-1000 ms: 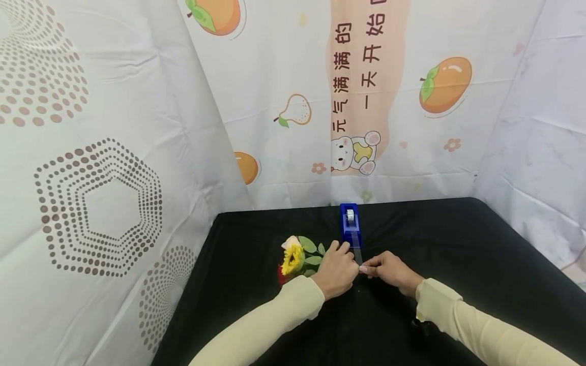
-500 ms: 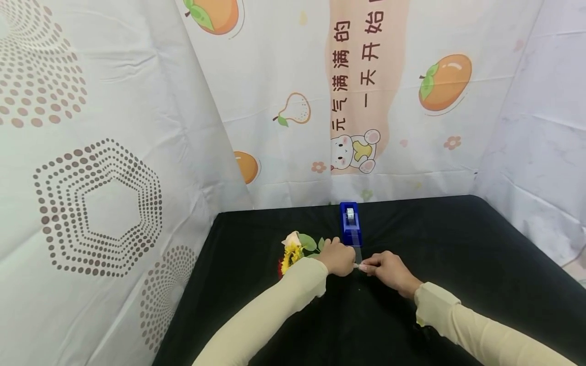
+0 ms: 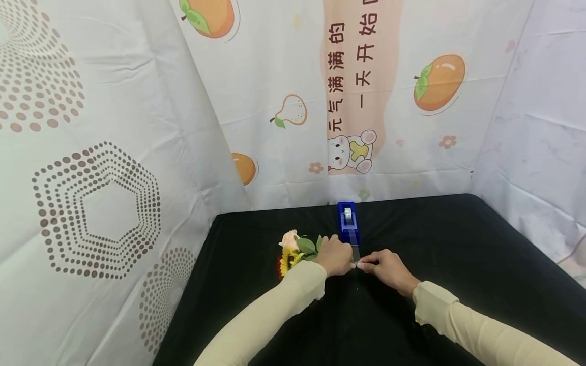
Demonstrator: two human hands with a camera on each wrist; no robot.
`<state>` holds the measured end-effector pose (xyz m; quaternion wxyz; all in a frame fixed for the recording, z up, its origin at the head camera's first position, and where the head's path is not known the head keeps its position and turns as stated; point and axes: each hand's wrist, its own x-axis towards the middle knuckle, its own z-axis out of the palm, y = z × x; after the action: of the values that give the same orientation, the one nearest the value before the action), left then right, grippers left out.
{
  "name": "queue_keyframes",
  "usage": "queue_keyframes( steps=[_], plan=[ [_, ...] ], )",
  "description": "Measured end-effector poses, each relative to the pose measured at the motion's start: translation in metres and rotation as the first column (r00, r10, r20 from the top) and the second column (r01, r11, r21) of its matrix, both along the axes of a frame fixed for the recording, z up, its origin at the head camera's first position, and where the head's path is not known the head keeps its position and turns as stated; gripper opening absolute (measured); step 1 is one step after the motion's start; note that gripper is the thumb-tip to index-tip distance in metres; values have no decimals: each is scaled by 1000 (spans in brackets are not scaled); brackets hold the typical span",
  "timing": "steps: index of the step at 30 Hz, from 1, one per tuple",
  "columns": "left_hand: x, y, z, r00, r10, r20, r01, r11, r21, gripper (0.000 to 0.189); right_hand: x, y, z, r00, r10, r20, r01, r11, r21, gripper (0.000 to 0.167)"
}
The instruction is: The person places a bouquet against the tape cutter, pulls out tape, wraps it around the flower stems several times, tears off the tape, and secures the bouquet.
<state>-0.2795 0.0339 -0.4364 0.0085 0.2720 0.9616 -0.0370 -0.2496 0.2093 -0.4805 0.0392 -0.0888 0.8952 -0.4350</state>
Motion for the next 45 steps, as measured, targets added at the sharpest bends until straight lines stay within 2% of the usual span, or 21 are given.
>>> queue_keyframes(
  steps=[2, 5, 8, 13, 17, 23, 29, 32, 34, 37, 41, 45],
  plan=[
    [2, -1, -2, 998, -23, -62, 23, 1000, -2, 17, -1, 1, 0, 1000, -3, 7, 3, 1000, 2, 19],
    [3, -3, -9, 982, -76, -171, 72, 997, -30, 22, -1, 1, 0, 1000, 1, 32, -1, 1000, -13, 20],
    [4, -5, -16, 953, -129, -273, 114, 991, -70, 25, -2, 3, -1, 999, 17, 51, -16, 999, -29, 21],
    [3, -9, -25, 907, -178, -382, 152, 984, -95, 19, -4, 3, -1, 996, 58, 70, -56, 998, -25, 27],
    [4, -12, -30, 874, -213, -437, 189, 977, -98, 17, -8, 3, 0, 988, 110, 110, -108, 994, -27, 36],
    [6, -15, -37, 828, -268, -492, 205, 962, -180, 17, -12, 5, 1, 971, 188, 147, -175, 980, -97, 39],
    [8, -16, -41, 775, -298, -557, 207, 953, -221, 23, -15, 5, 1, 974, 162, 157, -141, 981, -135, 31],
    [7, -15, -41, 764, -301, -571, 210, 952, -222, 24, -16, 3, 1, 980, 128, 155, -108, 985, -132, 28],
    [7, -15, -41, 768, -300, -565, 210, 953, -221, 23, -17, 2, 2, 982, 106, 154, -88, 989, -121, 26],
    [6, -14, -39, 787, -294, -542, 209, 954, -213, 23, -17, 0, 2, 987, 77, 141, -65, 994, -90, 24],
    [8, -10, -31, 847, -260, -464, 191, 963, -191, 28, -17, -2, 2, 991, 46, 127, -40, 998, -46, 21],
    [10, -4, -17, 906, -214, -365, 150, 969, -195, 26, -18, -3, 1, 994, 18, 110, -14, 999, -32, 18]
  ],
)
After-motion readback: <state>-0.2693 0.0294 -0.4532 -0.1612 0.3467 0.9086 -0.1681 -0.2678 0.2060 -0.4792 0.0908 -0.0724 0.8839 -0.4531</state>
